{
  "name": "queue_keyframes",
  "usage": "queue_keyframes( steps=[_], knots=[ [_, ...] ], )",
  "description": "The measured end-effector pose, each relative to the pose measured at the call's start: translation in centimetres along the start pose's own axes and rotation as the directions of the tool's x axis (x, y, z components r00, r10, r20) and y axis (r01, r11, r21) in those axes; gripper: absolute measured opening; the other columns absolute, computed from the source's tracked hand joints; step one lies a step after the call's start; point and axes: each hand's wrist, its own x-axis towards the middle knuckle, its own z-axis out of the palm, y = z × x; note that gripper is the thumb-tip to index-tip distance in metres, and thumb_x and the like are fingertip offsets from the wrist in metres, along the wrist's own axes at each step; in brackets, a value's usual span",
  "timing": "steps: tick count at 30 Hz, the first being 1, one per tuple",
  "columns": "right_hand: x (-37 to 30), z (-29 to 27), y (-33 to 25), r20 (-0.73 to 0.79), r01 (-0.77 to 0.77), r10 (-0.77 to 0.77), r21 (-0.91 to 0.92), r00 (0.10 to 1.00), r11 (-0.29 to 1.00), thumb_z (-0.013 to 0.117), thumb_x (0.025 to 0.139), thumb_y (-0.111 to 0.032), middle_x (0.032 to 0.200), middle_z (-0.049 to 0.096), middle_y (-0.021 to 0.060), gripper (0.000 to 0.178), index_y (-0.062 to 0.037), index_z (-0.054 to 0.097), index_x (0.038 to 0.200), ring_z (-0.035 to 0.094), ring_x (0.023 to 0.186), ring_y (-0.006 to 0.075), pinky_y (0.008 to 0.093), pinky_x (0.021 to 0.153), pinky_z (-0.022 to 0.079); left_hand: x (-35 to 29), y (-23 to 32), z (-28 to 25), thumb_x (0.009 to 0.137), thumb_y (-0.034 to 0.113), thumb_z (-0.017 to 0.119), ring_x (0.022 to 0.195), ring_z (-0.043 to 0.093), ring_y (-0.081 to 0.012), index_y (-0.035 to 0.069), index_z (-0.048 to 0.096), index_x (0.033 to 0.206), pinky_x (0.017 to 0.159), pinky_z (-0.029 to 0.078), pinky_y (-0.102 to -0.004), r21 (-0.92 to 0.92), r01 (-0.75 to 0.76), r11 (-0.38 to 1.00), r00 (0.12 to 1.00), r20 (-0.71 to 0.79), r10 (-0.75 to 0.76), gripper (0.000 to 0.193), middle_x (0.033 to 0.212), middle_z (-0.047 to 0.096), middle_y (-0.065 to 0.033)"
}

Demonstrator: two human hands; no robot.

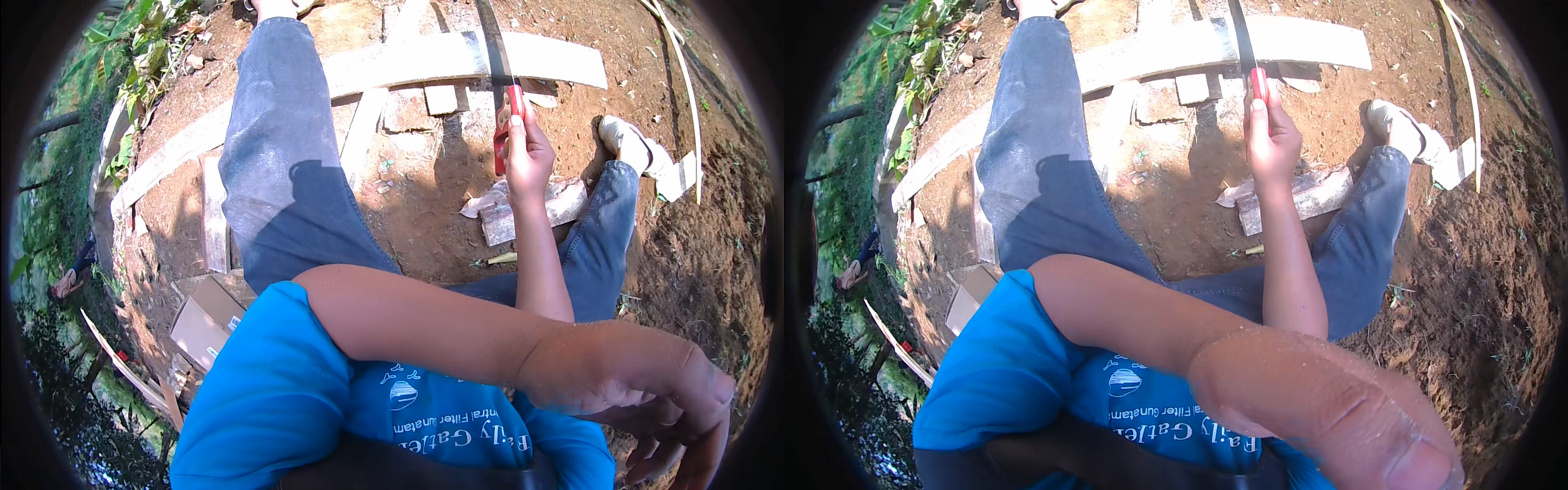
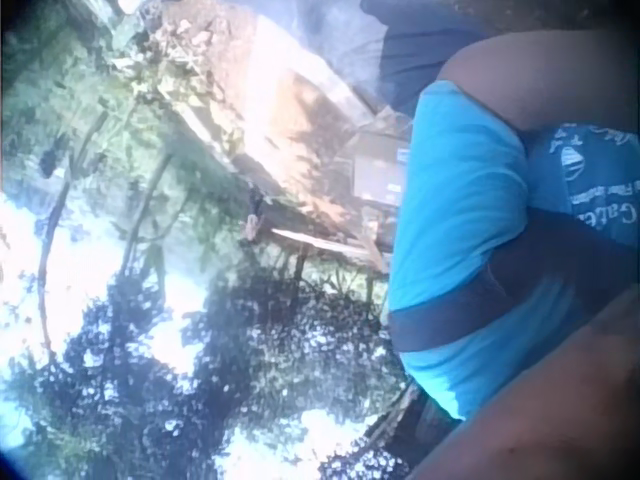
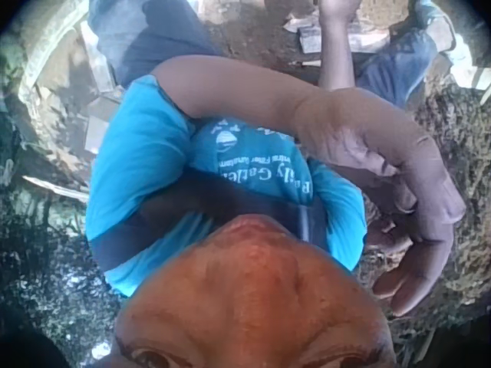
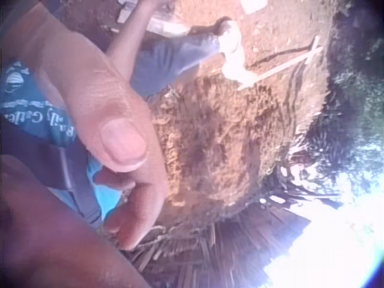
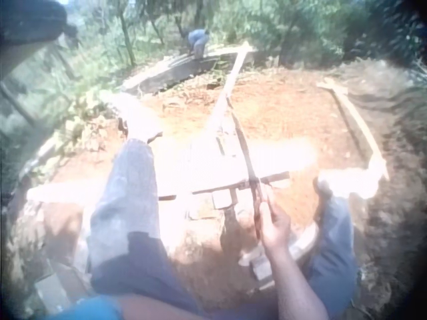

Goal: The person sits on the ground in an outdoor area and uses a red hand saw to cut a piece of light-colored wood. They hold the wood steady with their left hand while sawing with their right hand, occasionally adjusting the wood's position to continue the cut.

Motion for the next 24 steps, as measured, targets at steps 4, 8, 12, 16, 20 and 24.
queue_keyframes(
  steps=[4, 8, 12, 16, 20, 24],
  knots=[
    [0.1, 0.4, 0.3, 0.004, 0.037, -0.037, -0.052, 0.999, 0.998, 0.055, 0.105, -0.008, 0.088, 0.059, -0.0069, 0.041, -0.0029, 0.054, 0.146, 0.045, 0.065, -0.0007, 0.0164, 0.057, 0.038, 2.2, -0.7, -1.8, 0.111, 0.034, 0.023, 0.103, 0.066, -0.0220, -0.003, 0.057, 0.136, 0.081, 0.049, -0.0299, 0.031, -0.436, 0.900, 0.781, 0.509, 0.361, 0.056, 0.129, 0.065, -0.0216],
    [-0.3, 0.7, 0.4, -0.006, 0.050, -0.050, -0.034, 0.999, 0.998, 0.055, 0.105, -0.008, 0.087, 0.057, -0.0088, 0.042, -0.0031, 0.053, 0.147, 0.044, 0.069, -0.0012, 0.0155, 0.060, 0.037, 2.1, -0.4, -1.9, 0.111, 0.033, 0.024, 0.094, 0.065, -0.0205, -0.009, 0.060, 0.127, 0.079, 0.048, -0.0283, -0.041, -0.299, 0.953, 0.778, 0.568, 0.268, 0.058, 0.119, 0.068, -0.0205],
    [-0.6, 0.5, 1.2, -0.032, 0.024, -0.024, 0.005, 0.999, 1.000, 0.056, 0.105, -0.008, 0.084, 0.055, -0.0096, 0.042, -0.0052, 0.054, 0.147, 0.044, 0.067, -0.0009, 0.0158, 0.058, 0.036, 2.3, -1.4, -1.9, 0.111, 0.032, 0.024, 0.088, 0.065, -0.0195, -0.009, 0.057, 0.129, 0.079, 0.049, -0.0293, -0.141, -0.178, 0.974, 0.775, 0.590, 0.227, 0.056, 0.118, 0.066, -0.0190],
    [-0.3, 0.4, 1.8, -0.030, 0.052, -0.058, -0.161, 0.998, 0.986, 0.056, 0.106, -0.015, 0.076, 0.057, -0.0064, 0.043, -0.0088, 0.053, 0.148, 0.044, 0.059, 0.0007, 0.0193, 0.052, 0.038, 2.1, -2.2, -1.6, 0.111, 0.032, 0.024, 0.089, 0.065, -0.0203, -0.008, 0.053, 0.134, 0.080, 0.050, -0.0302, -0.163, -0.174, 0.971, 0.865, 0.446, 0.230, 0.054, 0.119, 0.065, -0.0195],
    [-0.2, -0.4, 2.2, -0.010, 0.092, -0.098, -0.241, 0.995, 0.966, 0.055, 0.106, -0.015, 0.076, 0.058, -0.0053, 0.043, -0.0112, 0.052, 0.149, 0.046, 0.058, 0.0011, 0.0199, 0.051, 0.039, 2.3, -2.7, -1.5, 0.112, 0.032, 0.023, 0.093, 0.065, -0.0215, -0.005, 0.050, 0.139, 0.082, 0.051, -0.0307, -0.189, -0.191, 0.963, 0.867, 0.428, 0.255, 0.053, 0.121, 0.064, -0.0203],
    [-3.7, -1.6, 1.9, -0.061, -0.026, 0.009, -0.290, 0.998, 0.957, 0.056, 0.105, -0.012, 0.087, 0.063, -0.0045, 0.044, -0.0128, 0.053, 0.149, 0.048, 0.065, -0.0004, 0.0182, 0.057, 0.042, 2.4, -2.9, -1.3, 0.113, 0.032, 0.022, 0.096, 0.065, -0.0226, -0.003, 0.046, 0.144, 0.084, 0.052, -0.0311, -0.253, -0.234, 0.939, 0.832, 0.447, 0.328, 0.052, 0.122, 0.064, -0.0210]
  ],
)
